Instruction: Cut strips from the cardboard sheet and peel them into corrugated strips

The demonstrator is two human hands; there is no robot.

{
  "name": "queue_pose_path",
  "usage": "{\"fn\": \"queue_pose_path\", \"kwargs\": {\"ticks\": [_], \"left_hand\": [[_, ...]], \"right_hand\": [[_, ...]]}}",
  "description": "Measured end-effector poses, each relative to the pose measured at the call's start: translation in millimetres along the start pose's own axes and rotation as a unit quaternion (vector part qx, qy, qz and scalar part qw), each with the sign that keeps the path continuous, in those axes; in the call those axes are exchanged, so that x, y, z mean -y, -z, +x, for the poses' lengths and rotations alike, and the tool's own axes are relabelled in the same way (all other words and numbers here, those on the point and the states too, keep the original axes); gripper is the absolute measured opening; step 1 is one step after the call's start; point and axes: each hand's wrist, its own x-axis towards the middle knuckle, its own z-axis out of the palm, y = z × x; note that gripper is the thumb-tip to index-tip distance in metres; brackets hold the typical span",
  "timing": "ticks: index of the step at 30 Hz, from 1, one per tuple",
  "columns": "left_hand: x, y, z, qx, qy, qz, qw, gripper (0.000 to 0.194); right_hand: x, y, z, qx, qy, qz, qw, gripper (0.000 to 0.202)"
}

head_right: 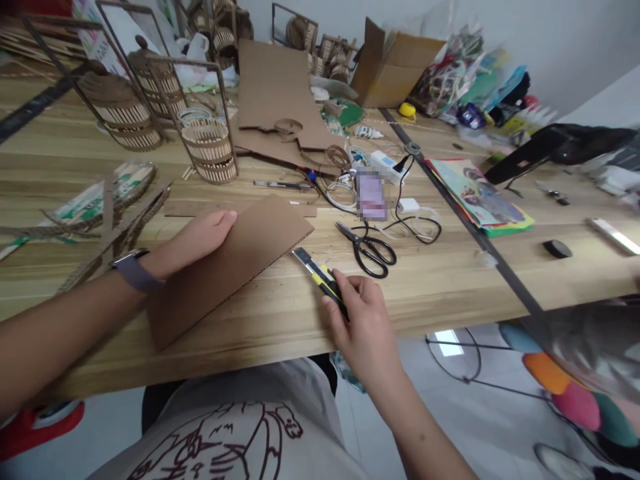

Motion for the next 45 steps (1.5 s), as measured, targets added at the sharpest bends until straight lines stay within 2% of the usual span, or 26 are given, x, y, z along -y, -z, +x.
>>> {"fn": "queue_pose_path", "kwargs": {"ticks": [5,8,14,24,30,34,39,45], "left_hand": [[-0.6,-0.2,-1.3,-0.005,-0.001,0.017,1.0,0.04],[-0.7,-1.0,-3.1,-0.012,-0.002,0.027,1.0,0.041],[-2.0,-0.1,-6.5,-0.024,-0.002,0.056,0.998,0.039],[-14.1,8.4,-14.5,-0.045,-0.031,0.162,0.985,0.043],[-18.8,7.5,-21.9,-0.04,-0.05,0.227,0.972,0.045],[-22.6,10.2,-28.1,-0.044,-0.075,0.248,0.965,0.047],[-26.3,18.0,-34.1,-0.062,-0.09,0.263,0.959,0.049],[-26.1,24.9,-39.2,-0.048,-0.116,0.289,0.949,0.051]], "right_hand": [[-16.3,-4.9,17.2,-0.061,-0.037,-0.027,0.997,0.044],[-25.9,-7.2,31.0,-0.064,-0.047,-0.037,0.996,0.046],[-31.9,-3.2,46.1,0.001,0.0,-0.01,1.0,0.044],[-45.5,16.7,47.6,0.089,0.061,-0.04,0.993,0.043],[-54.1,28.3,47.9,0.144,0.125,-0.092,0.977,0.045],[-57.1,38.1,52.5,0.181,0.164,-0.086,0.966,0.044],[-57.3,47.7,56.3,0.221,0.168,-0.032,0.96,0.044],[-59.7,45.6,47.6,0.226,0.147,-0.01,0.963,0.043]]}}
